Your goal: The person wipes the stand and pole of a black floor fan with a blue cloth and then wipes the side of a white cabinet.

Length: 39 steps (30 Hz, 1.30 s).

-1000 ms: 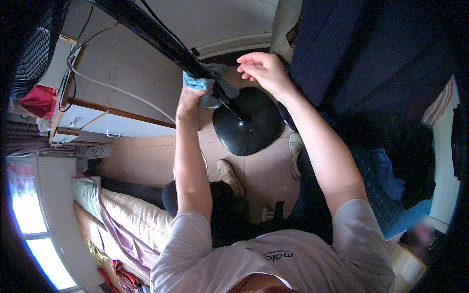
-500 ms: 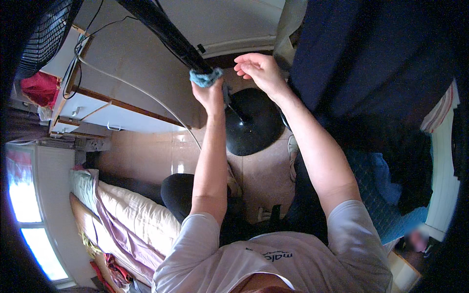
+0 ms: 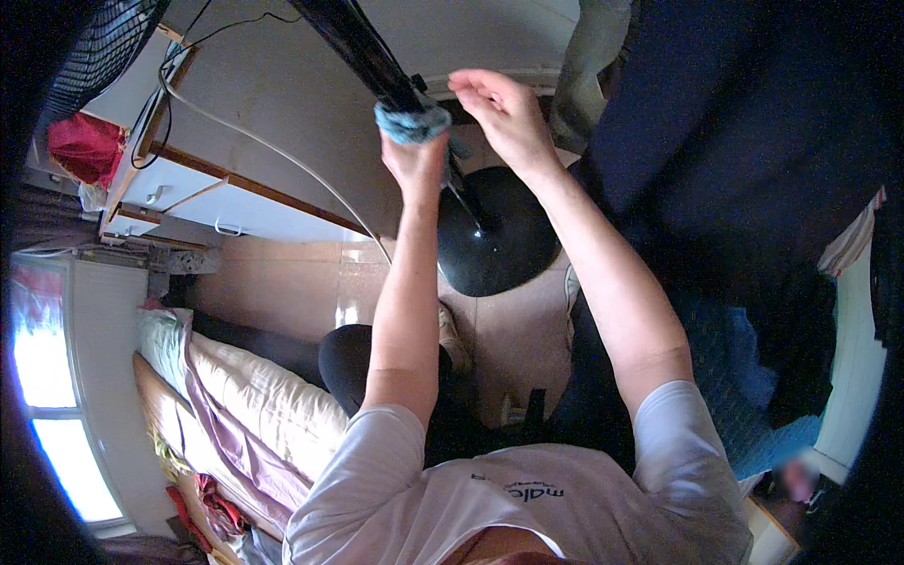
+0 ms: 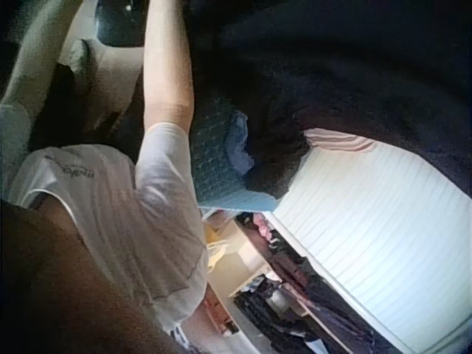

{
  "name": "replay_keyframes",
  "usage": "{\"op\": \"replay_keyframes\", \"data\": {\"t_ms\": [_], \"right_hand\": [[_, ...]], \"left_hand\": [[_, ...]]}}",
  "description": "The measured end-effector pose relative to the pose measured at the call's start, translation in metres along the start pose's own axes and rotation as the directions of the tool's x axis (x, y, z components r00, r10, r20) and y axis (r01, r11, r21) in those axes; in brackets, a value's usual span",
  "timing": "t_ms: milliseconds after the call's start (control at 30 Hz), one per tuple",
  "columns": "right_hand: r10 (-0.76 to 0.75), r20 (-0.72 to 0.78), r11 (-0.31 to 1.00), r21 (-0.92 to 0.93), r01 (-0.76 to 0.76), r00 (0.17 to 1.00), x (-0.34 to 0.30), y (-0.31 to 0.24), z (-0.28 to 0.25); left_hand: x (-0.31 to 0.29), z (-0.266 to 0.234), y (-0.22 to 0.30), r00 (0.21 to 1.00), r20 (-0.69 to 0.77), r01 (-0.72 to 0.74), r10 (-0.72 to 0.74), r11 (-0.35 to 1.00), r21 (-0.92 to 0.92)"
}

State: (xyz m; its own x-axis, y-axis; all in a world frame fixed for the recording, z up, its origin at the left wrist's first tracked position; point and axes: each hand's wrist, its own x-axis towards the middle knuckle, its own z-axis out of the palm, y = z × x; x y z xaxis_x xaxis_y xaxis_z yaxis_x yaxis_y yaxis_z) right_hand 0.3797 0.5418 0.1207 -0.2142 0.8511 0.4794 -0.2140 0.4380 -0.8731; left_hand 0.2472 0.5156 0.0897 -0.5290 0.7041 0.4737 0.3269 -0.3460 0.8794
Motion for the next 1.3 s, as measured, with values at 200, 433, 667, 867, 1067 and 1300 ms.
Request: {"op": "replay_keyframes", "data": {"t_ms": [200,433,667,867,1067,1300], "right_hand": [[-0.489,-0.023,0.859,-0.185,0.477,0.872,0.066,-0.034,0.045],[-0.477,0.197,0.844,-0.169,0.509,0.856,0.095,-0.055,0.053],[-0.277,0.248,0.923,-0.199,0.328,0.929,0.083,-0.083,0.054],[-0.456,0.117,0.84,-0.27,0.47,0.882,0.096,-0.045,0.06],[-0.37,0.182,0.916,-0.094,0.391,0.911,0.093,-0.045,0.064],[-0.339,0.242,0.94,0.056,0.336,0.909,0.088,-0.049,0.045]], "left_hand": [[-0.019,0.003,-0.025,0.986,-0.057,0.163,-0.155,0.97,0.178],[0.015,-0.032,-0.011,0.922,0.366,0.2,-0.125,0.964,-0.174],[0.07,-0.064,0.01,0.813,0.571,0.308,-0.114,0.917,-0.255],[0.054,-0.043,-0.008,0.766,0.641,0.265,-0.059,0.936,-0.23],[-0.026,-0.038,-0.092,0.865,0.449,0.177,-0.223,0.974,0.141],[0.02,-0.086,-0.014,0.565,0.645,0.672,-0.514,0.741,0.002]]}}
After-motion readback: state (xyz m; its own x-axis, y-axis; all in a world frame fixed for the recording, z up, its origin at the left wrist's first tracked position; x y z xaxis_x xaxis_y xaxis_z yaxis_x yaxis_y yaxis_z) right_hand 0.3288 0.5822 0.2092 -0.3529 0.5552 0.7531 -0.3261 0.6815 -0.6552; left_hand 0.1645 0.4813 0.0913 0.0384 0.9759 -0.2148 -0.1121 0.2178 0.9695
